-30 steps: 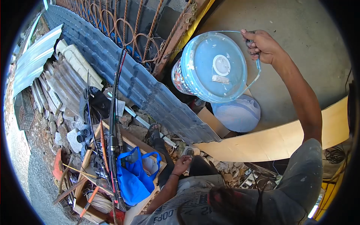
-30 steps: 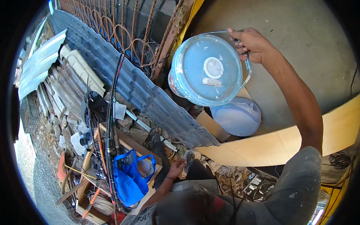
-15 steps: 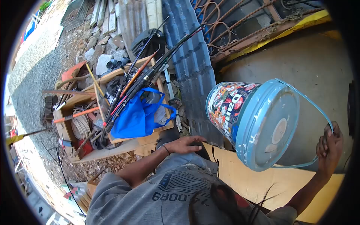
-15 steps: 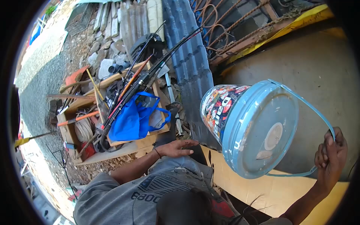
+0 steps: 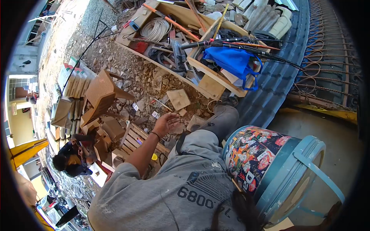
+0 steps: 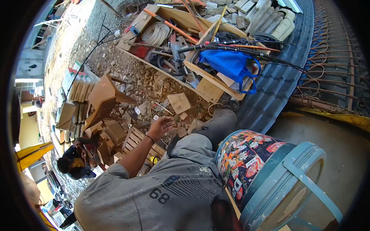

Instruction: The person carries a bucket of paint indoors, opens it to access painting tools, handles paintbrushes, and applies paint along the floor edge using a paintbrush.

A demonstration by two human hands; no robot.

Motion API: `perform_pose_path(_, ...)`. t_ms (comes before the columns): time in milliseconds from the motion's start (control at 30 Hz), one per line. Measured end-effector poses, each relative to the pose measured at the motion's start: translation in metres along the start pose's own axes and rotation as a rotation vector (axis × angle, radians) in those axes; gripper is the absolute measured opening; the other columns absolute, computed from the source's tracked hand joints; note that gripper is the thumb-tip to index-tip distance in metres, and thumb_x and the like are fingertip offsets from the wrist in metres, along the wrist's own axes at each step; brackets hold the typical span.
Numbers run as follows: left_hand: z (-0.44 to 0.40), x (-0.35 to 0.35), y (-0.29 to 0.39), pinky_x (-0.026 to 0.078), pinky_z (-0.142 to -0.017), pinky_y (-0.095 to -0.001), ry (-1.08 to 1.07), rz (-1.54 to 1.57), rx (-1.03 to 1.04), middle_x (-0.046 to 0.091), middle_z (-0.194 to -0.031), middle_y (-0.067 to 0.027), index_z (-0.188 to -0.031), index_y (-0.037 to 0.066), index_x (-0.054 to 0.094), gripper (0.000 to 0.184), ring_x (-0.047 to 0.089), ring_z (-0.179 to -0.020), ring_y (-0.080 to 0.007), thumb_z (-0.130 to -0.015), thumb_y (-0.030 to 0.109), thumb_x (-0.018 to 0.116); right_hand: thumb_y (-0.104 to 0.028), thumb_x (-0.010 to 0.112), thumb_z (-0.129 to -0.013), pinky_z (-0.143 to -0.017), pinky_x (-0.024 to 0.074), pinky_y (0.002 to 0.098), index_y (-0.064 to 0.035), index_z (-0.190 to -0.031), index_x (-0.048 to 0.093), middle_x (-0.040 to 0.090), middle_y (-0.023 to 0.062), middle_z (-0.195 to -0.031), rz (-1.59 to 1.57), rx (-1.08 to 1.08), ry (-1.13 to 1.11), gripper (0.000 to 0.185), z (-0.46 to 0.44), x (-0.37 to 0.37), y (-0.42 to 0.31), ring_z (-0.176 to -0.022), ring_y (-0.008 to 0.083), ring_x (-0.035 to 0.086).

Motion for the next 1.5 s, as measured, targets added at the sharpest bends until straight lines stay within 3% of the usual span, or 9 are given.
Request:
perform_pose_path(133,0.062,-0.146,-0.035,0.054,-0.09,-0.0393,0.5,0.017,-0.071,0.068,-0.117,-0.0071,-0.117,0.008,0.065,0.035,0.067,-0.103,-0.0236,-0.1,0.038,0.059,-0.018,0.063,-0.103,-0.044,0.0375,0.0319,0.0074,-0.093,0.067,0.058,0.02,-0.066,0.316,-0.396,0.007,0.028,0.017,0.0,-0.084,-0.046,0.0171,0.045)
perform_pose_path(333,0.104,-0.246,-0.044,0.052,-0.086,-0.0429,0.686,-0.044,-0.096,0.067,-0.116,-0.008,-0.119,0.009,0.063,0.044,0.067,-0.094,-0.0238,-0.097,0.046,0.064,-0.012,0.062,-0.103,-0.044,0.0402,0.0337,-0.0056,-0.11,0.074,0.064,0.0198,-0.075,0.439,-0.714,0.184,0.016,0.06,-0.011,-0.122,-0.052,0.0195,0.055)
perform_pose_path(367,0.104,-0.255,-0.029,0.05,-0.09,-0.0465,0.672,0.024,-0.021,0.061,-0.133,-0.0114,-0.142,0.007,0.052,0.072,0.063,-0.107,-0.0266,-0.094,0.058,0.065,-0.012,0.059,-0.104,-0.044,0.041,0.0345,-0.0071,-0.113,0.074,0.065,0.0199,-0.075,0.384,-0.696,0.239,0.017,0.066,-0.016,-0.127,-0.053,0.021,0.056)
perform_pose_path(500,0.105,-0.288,0.053,0.047,-0.101,-0.0482,0.654,0.349,0.268,0.048,-0.151,-0.0134,-0.158,0.009,0.031,0.098,0.056,-0.123,-0.0303,-0.088,0.068,0.066,-0.011,0.053,-0.107,-0.045,0.0404,0.0374,-0.0076,-0.117,0.072,0.064,0.0203,-0.071,0.566,-0.914,0.149,0.022,0.074,-0.007,-0.162,-0.051,0.0223,0.053)
perform_pose_path(667,0.148,-0.349,0.176,0.034,-0.116,-0.0546,0.723,0.841,0.746,0.025,-0.165,-0.0133,-0.161,0.014,0.023,0.112,0.043,-0.139,-0.0358,-0.08,0.075,0.07,-0.028,0.065,-0.103,-0.046,0.0389,0.0365,-0.0017,-0.113,0.073,0.06,0.0199,-0.064,0.136,-0.255,0.338,0.029,0.036,0.048,-0.206,-0.046,0.0195,0.041)
perform_pose_path(867,0.2,-0.446,0.266,0.029,-0.119,-0.0617,0.972,0.867,0.713,0.027,-0.161,-0.0161,-0.162,0.017,0.021,0.097,0.031,-0.147,-0.0382,-0.09,0.059,0.07,-0.028,0.073,-0.097,-0.048,0.0412,0.037,0.003,-0.101,0.076,0.062,0.0184,-0.066,0.09,-0.279,0.526,0.032,0.005,0.162,-0.316,-0.049,0.0202,0.045)
perform_pose_path(1000,0.154,-0.516,0.268,0.046,-0.1,-0.0509,0.948,0.964,0.687,0.05,-0.142,-0.018,-0.145,-0.006,0.042,0.075,0.052,-0.128,-0.0316,-0.093,0.04,0.07,-0.022,0.073,-0.097,-0.052,0.0443,0.0372,0.0036,-0.103,0.077,0.067,0.0153,-0.072,0.207,-0.277,0.64,0.027,-0.022,0.218,-0.381,-0.055,0.0199,0.052)
perform_pose_path(1267,0.145,-0.519,0.258,0.052,-0.088,-0.0421,1.236,0.862,0.589,0.065,-0.123,-0.018,-0.125,-0.011,0.056,0.047,0.066,-0.104,-0.0293,-0.094,0.024,0.065,-0.014,0.066,-0.098,-0.054,0.0452,0.033,-0.0026,-0.101,0.078,0.071,0.0129,-0.078,-0.067,-0.336,0.366,0.017,-0.103,0.33,-0.486,-0.065,0.0195,0.061)
perform_pose_path(1500,0.151,-0.52,0.237,0.053,-0.08,-0.0365,1.393,0.721,0.644,0.068,-0.108,-0.013,-0.116,-0.011,0.058,0.037,0.067,-0.093,-0.0227,-0.098,0.021,0.061,-0.013,0.074,-0.095,-0.04,0.0268,0.022,0.0033,-0.101,0.066,0.047,0.0023,-0.058,-0.755,-0.905,-0.423,0.019,-0.186,0.561,-0.715,-0.046,0.0073,0.033)
Point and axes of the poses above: each hand's wrist, its own z-axis away from the middle knuckle, its own x-axis out of the palm, y = z × x, the point moved 9 cm from there along -z, towards the middle knuckle
